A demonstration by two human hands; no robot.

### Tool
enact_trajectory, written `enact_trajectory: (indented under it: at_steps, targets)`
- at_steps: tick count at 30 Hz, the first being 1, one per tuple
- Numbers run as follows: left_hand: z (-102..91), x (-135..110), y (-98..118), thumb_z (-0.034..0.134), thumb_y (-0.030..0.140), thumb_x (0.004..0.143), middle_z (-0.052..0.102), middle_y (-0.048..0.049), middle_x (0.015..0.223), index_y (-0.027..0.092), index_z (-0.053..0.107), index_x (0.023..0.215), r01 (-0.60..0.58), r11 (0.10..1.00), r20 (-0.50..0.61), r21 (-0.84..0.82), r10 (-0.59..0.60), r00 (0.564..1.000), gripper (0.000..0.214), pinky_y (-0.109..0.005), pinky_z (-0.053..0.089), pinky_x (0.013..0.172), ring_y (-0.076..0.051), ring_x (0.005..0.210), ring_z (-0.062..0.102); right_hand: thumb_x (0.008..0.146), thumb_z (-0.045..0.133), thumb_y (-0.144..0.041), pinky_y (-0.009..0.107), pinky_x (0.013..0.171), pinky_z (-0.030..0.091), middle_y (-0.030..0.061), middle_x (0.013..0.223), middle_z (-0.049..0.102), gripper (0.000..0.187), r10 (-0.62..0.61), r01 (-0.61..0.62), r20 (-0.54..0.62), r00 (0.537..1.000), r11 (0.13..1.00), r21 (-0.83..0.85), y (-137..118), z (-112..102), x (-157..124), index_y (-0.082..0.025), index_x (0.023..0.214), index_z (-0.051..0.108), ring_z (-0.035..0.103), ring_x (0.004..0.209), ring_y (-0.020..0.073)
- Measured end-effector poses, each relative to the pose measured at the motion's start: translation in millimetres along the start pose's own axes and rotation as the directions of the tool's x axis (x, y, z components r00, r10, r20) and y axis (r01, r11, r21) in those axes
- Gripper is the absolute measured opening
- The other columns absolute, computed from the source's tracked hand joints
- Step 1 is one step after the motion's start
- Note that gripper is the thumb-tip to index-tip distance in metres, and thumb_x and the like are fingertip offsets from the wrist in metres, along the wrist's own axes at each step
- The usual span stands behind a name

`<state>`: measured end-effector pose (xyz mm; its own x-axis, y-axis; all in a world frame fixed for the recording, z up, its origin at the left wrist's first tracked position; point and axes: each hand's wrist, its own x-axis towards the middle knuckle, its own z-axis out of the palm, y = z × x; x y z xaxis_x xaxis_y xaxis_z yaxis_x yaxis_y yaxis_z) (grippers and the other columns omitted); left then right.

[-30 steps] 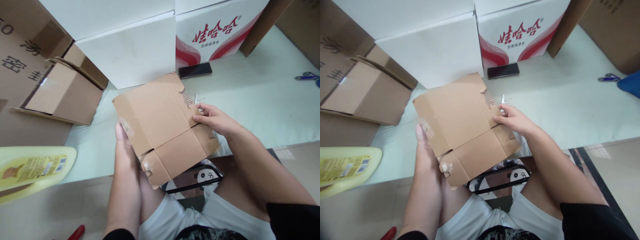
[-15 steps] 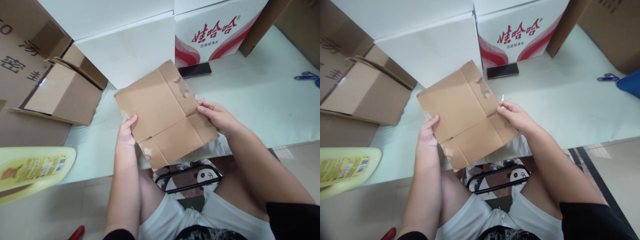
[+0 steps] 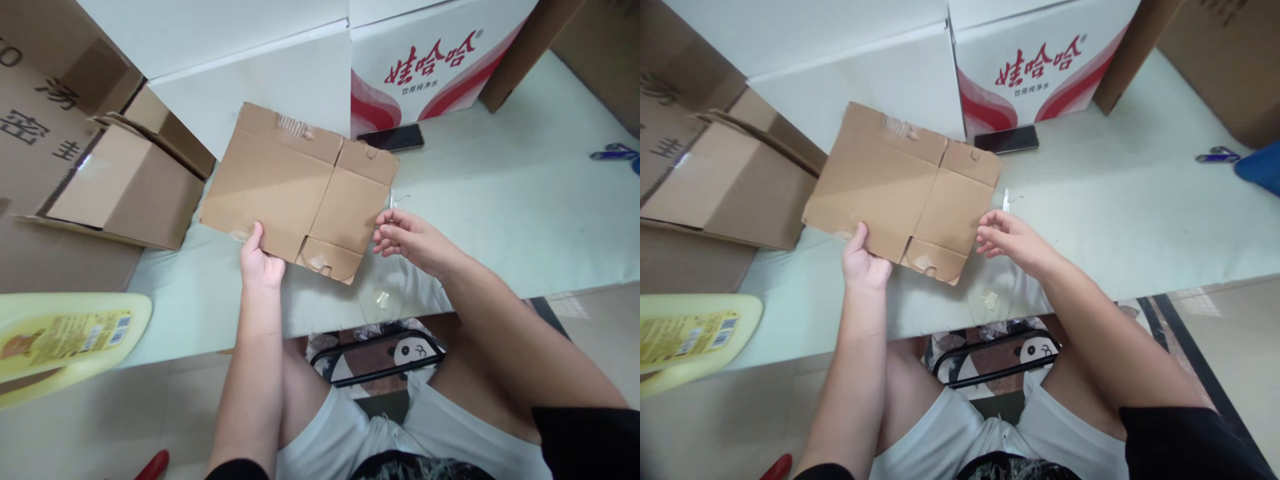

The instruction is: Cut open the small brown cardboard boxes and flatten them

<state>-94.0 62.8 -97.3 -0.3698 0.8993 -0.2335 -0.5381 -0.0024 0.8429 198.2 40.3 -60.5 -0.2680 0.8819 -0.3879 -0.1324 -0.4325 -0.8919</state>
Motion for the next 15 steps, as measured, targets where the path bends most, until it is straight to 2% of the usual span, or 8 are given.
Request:
enact_trajectory:
  at_steps: [2,3,7,9,12,15]
  targets:
    - [6.0,-4.8,-2.1,0.075,0.033,0.084,0.079,-0.0091,0.110,0.018,0.069,0.101,0.026,1.000,0.014,-0.018,-0.026,1.000,0.024,-0.036,0.057,0.109,-0.025,0.126,0.068,0.070,0.086,-0.045,0.024,0.063,0.053,-0.0031,0.077,0.065,0.048,-0.025,0.027,-0.067,0.997,0.999,0.020,6.2,2.0,4.3,-0.022,0.088,0.049,0.068,0.069,0.0124]
    - [8.5,-7.1,-2.8,0.074,0.032,0.084,0.079,-0.0091,0.109,0.018,0.070,0.101,0.040,0.999,0.021,-0.024,-0.040,0.999,0.023,-0.037,0.058,0.109,-0.025,0.125,0.069,0.070,0.086,-0.047,0.024,0.063,0.054,-0.0017,0.080,0.067,0.048,-0.036,0.038,-0.071,0.997,0.999,0.027,9.0,2.8,5.8,-0.022,0.089,0.050,0.069,0.071,0.0131]
    - [13.5,-14.3,-2.3,0.077,0.036,0.080,0.078,-0.0093,0.109,0.019,0.069,0.096,0.051,0.999,0.083,-0.017,-0.050,0.995,0.025,-0.039,0.057,0.110,-0.028,0.128,0.067,0.068,0.088,-0.050,0.031,0.076,0.063,0.0101,0.115,0.074,0.055,-0.014,0.013,0.036,0.999,1.000,0.023,17.1,6.7,5.4,-0.021,0.108,0.064,0.073,0.099,0.0214]
    - [12.5,-15.6,-0.1,0.079,0.039,0.078,0.078,-0.0092,0.110,0.019,0.068,0.095,0.035,0.999,0.118,-0.008,-0.034,0.992,0.028,-0.039,0.056,0.111,-0.028,0.130,0.065,0.065,0.091,-0.050,0.033,0.077,0.065,0.0117,0.121,0.073,0.060,0.024,-0.025,0.053,0.998,0.999,0.027,19.4,9.2,2.8,-0.021,0.112,0.067,0.072,0.104,0.0234]
    - [9.1,-14.8,5.7,0.078,0.038,0.074,0.078,-0.0081,0.108,0.020,0.068,0.093,0.046,0.999,0.130,-0.018,-0.043,0.991,0.028,-0.039,0.056,0.109,-0.028,0.128,0.066,0.060,0.094,-0.054,0.024,0.058,0.062,0.0117,0.115,0.075,0.064,0.049,-0.050,0.045,0.998,0.999,0.020,19.3,14.7,-1.3,-0.020,0.109,0.070,0.073,0.093,0.0211]
    - [8.1,-13.8,14.5,0.071,0.032,0.073,0.078,-0.0053,0.098,0.020,0.067,0.091,0.090,0.993,0.119,-0.074,-0.081,0.990,0.022,-0.036,0.058,0.101,-0.025,0.113,0.072,0.054,0.096,-0.058,0.019,0.045,0.056,0.0105,0.102,0.076,0.067,0.021,-0.021,-0.008,1.000,0.999,0.034,14.8,22.5,-5.5,-0.017,0.100,0.071,0.070,0.077,0.0163]
